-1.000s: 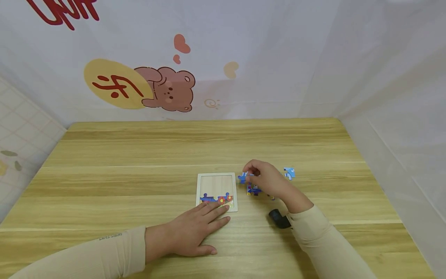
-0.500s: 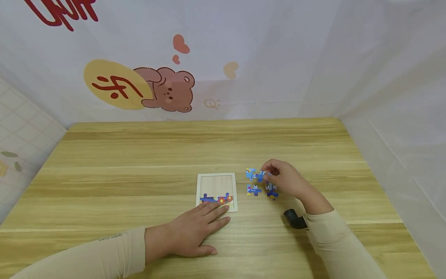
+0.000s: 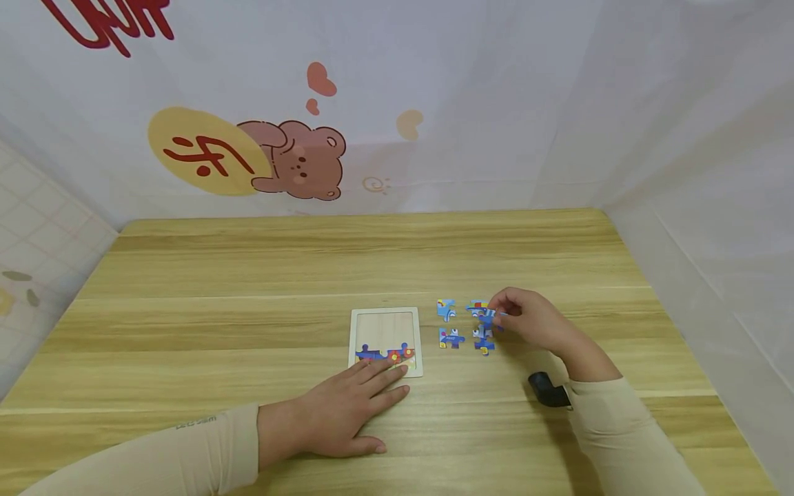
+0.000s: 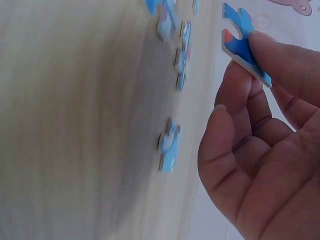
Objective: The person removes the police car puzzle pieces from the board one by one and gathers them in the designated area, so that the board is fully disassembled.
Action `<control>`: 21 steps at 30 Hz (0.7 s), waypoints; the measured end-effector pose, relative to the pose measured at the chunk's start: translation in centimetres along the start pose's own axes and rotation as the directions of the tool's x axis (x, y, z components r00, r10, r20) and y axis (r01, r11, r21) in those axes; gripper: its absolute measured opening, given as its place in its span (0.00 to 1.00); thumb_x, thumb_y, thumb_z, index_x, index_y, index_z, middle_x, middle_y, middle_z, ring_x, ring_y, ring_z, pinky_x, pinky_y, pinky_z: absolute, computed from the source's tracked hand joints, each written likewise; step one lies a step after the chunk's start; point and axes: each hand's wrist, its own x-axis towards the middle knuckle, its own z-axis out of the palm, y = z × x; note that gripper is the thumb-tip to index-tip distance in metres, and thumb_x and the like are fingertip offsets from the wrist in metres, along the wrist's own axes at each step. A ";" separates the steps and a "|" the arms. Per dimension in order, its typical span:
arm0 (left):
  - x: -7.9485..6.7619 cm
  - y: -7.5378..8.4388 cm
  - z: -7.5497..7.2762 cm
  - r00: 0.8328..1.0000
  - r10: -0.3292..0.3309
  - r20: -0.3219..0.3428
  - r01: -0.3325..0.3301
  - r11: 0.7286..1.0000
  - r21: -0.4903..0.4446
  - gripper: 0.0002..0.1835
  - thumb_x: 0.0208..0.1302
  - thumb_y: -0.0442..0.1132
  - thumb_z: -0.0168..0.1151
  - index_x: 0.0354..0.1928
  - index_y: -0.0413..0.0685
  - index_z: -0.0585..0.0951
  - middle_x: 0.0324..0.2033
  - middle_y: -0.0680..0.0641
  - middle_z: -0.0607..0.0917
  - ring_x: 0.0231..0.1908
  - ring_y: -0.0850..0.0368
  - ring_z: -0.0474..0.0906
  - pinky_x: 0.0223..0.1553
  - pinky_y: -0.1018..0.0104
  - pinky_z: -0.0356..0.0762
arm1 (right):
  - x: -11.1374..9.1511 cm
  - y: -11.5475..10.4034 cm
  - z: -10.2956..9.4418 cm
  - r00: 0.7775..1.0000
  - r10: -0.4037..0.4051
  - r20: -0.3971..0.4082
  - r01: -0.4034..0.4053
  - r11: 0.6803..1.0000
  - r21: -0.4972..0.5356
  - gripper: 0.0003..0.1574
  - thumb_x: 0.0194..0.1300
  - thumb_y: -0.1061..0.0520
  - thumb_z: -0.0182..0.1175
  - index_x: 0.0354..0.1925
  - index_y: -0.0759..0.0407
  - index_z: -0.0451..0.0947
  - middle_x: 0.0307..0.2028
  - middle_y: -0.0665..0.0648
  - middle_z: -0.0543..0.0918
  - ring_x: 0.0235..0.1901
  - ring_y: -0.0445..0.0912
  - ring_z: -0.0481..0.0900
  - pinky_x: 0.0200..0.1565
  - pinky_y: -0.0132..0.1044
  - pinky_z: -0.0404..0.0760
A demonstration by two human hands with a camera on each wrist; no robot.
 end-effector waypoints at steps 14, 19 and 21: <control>0.0 0.0 0.0 1.000 0.005 -0.011 -0.005 1.000 0.013 0.40 0.65 0.69 0.46 0.73 0.55 0.62 0.73 0.48 0.59 0.71 0.50 0.54 0.68 0.55 0.59 | -1.0 2.3 -0.8 0.998 0.020 0.065 -0.022 0.999 0.035 0.07 0.63 0.67 0.60 0.41 0.67 0.77 0.33 0.55 0.77 0.32 0.39 0.73 0.34 0.31 0.75; 0.0 0.0 0.0 1.000 0.009 -0.026 -0.009 0.999 0.033 0.40 0.65 0.69 0.46 0.72 0.55 0.63 0.72 0.48 0.60 0.71 0.50 0.56 0.67 0.56 0.60 | -1.3 2.9 -1.2 0.995 0.029 0.100 -0.032 0.999 0.033 0.07 0.64 0.67 0.59 0.42 0.67 0.77 0.33 0.56 0.76 0.31 0.38 0.72 0.32 0.31 0.75; 0.0 0.0 0.0 1.000 0.010 -0.027 -0.009 0.999 0.033 0.40 0.65 0.69 0.46 0.72 0.55 0.63 0.72 0.48 0.60 0.71 0.50 0.56 0.67 0.56 0.60 | -1.4 3.1 -1.3 0.993 0.026 0.111 -0.030 0.999 0.034 0.07 0.64 0.67 0.59 0.42 0.67 0.76 0.33 0.56 0.76 0.31 0.38 0.72 0.32 0.31 0.74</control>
